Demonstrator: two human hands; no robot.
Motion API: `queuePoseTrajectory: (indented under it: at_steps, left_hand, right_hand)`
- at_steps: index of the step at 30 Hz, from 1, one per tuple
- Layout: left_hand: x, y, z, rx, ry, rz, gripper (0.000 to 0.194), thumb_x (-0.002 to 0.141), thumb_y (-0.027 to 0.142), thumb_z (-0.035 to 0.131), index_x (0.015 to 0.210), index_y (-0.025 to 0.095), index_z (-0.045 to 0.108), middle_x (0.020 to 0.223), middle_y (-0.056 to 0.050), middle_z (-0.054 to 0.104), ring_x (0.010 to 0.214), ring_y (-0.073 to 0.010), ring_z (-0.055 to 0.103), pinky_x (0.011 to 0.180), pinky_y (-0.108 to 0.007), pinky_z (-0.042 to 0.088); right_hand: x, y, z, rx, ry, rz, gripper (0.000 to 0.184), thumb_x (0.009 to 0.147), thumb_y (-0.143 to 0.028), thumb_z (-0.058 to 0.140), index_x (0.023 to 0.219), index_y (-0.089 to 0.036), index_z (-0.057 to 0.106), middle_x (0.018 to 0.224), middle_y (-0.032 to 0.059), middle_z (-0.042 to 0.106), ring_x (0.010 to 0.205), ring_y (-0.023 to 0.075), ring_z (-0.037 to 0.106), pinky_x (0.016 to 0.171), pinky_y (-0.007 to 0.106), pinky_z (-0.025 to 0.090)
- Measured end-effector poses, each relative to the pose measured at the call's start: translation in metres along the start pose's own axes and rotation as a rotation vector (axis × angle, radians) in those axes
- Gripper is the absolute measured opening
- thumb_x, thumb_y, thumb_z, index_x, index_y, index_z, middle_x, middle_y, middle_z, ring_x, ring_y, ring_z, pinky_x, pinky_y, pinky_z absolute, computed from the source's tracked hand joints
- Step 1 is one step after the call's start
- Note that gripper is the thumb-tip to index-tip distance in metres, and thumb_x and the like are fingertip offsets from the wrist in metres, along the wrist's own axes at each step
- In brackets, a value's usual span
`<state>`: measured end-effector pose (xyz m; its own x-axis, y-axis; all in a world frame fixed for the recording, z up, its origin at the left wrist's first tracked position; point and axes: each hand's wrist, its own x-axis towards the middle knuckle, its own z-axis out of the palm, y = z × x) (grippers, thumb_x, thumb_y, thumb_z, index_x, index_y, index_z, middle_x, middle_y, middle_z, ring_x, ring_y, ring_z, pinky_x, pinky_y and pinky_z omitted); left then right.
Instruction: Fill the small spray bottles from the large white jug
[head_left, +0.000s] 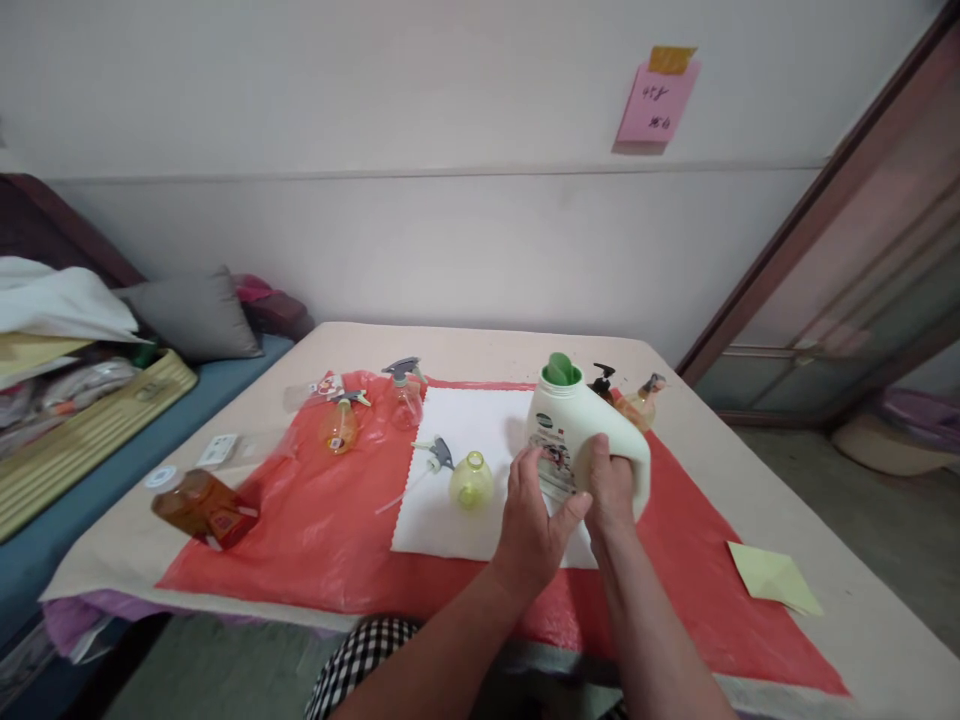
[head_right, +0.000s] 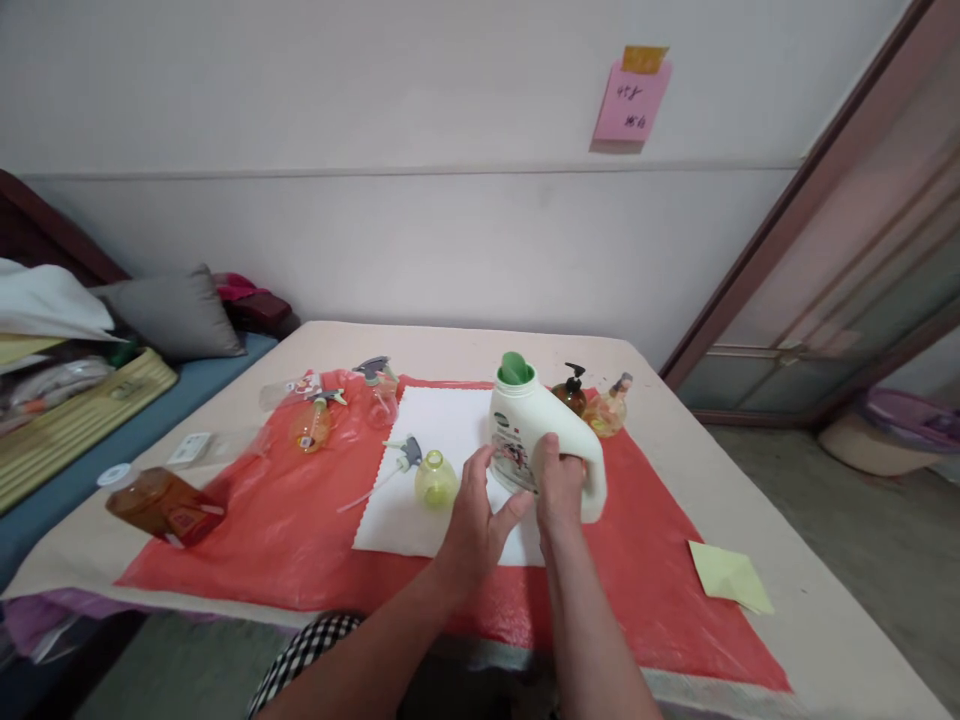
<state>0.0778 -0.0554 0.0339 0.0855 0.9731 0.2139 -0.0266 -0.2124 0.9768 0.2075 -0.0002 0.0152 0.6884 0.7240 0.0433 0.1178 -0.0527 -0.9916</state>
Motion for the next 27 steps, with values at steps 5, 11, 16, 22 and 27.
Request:
queuePoseTrajectory:
  at_steps: [5,11,16,22,27]
  left_hand:
    - [0.01,-0.004,0.001,-0.209,-0.041,-0.215,0.088,0.08,0.046,0.076,0.152,0.022,0.033,0.159,-0.021,0.036,0.141,-0.0348,0.043,0.114,-0.047,0.038]
    - [0.01,0.006,0.006,-0.438,-0.15,-0.282,0.088,0.079,0.059,0.075,0.149,0.026,0.032,0.15,-0.019,0.044,0.116,-0.0268,0.063,0.102,-0.043,0.048]
    - [0.012,0.005,0.015,-0.571,-0.142,-0.408,0.067,0.079,0.064,0.074,0.129,0.026,0.049,0.145,-0.014,0.051,0.126,-0.0274,0.058,0.1,-0.04,0.051]
    - [0.026,0.009,0.022,-0.869,-0.062,-0.45,0.065,0.079,0.064,0.074,0.128,0.029,0.049,0.14,-0.01,0.058,0.109,-0.0243,0.069,0.094,-0.042,0.057]
    - [0.03,0.009,0.019,-0.909,0.004,-0.528,0.073,0.071,0.058,0.083,0.13,0.032,0.049,0.138,-0.01,0.058,0.108,-0.0286,0.069,0.085,-0.044,0.062]
  right_hand:
    - [-0.008,-0.011,-0.028,-0.125,0.052,-0.351,0.096,0.075,-0.085,0.05,0.126,-0.004,0.064,0.127,0.0257,0.066,0.126,0.0394,0.058,0.111,0.053,0.04]
    - [0.008,0.006,-0.058,-0.466,0.29,-0.739,0.105,0.085,-0.086,0.032,0.139,0.0,0.057,0.13,0.0293,0.065,0.127,0.0451,0.058,0.107,0.058,0.042]
    - [0.01,0.016,-0.063,-0.695,0.36,-0.957,0.104,0.083,-0.085,0.043,0.144,-0.002,0.052,0.118,0.0266,0.071,0.106,0.0431,0.068,0.106,0.061,0.042]
    - [-0.004,0.008,-0.055,-0.73,0.334,-1.144,0.09,0.083,-0.073,0.059,0.144,-0.008,0.048,0.116,0.0212,0.072,0.111,0.0385,0.066,0.116,0.064,0.025]
    - [-0.008,0.004,-0.056,-0.703,0.279,-1.284,0.083,0.088,-0.069,0.055,0.147,-0.01,0.046,0.118,0.0194,0.071,0.11,0.0361,0.067,0.115,0.064,0.025]
